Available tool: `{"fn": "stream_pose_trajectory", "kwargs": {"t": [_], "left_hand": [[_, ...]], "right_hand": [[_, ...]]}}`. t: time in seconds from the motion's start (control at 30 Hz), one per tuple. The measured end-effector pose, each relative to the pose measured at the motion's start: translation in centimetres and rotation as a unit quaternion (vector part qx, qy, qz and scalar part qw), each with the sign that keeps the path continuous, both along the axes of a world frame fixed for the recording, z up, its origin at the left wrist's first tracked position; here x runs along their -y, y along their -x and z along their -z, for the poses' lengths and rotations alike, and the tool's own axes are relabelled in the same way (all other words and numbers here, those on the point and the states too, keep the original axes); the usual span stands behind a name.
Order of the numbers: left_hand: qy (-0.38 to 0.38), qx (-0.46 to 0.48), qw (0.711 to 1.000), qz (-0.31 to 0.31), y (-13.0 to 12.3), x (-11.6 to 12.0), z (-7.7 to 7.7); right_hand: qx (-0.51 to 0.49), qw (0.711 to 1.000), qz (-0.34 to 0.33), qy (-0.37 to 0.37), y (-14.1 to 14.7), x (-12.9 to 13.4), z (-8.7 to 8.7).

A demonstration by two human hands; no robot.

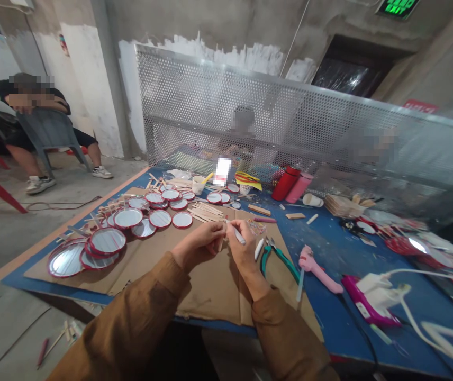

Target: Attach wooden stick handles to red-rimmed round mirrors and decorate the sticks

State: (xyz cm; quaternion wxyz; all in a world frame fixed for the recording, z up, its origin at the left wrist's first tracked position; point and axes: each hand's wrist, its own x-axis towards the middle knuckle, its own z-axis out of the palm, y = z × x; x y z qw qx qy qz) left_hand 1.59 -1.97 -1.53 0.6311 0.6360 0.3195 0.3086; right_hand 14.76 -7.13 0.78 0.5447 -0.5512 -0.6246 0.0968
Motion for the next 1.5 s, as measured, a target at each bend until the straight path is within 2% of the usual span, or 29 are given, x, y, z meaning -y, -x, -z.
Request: {"fn": "stream_pose_trajectory", "kwargs": {"t": [0.3,0.5,0.73,0.97,1.1,1.37,1.5], "left_hand": [[0.000,-0.004,1.000,-0.003,-0.03,-0.01,0.08],[0.010,0.015,1.000,0.000,-0.21,-0.24,0.76],[0.011,-0.002,1.000,0.003,-0.04,-0.17,0.36],[-0.004,-0.012,1.000,0.004,-0.12,-0.46,0.65],[-0.004,-0.019,1.000,0.007,-0.02,-0.27,0.28],[0.002,-0.008,1.000,0.005,-0.01,0.01,0.19],[0.016,0.012,1.000,-0.010,-0.09,0.08,0.26]], "right_hand": [[-0.028,1.000,-0.001,0.004,-0.14,-0.17,0.19],[0.016,1.000,-0.001,0.008,-0.07,-0.04,-0.01],[-0.019,1.000,0.003,-0.001,-0.13,-0.18,0.32],[0.018,1.000,0.003,0.003,-0.17,-0.36,0.35],[-0.003,1.000,0.014,0.003,-0.16,-0.33,0.35],[0.008,1.000,0.007,0.005,0.02,-0.10,-0.01],[-0.022,1.000,0.003,-0.001,-0.01,-0.23,0.09]]}}
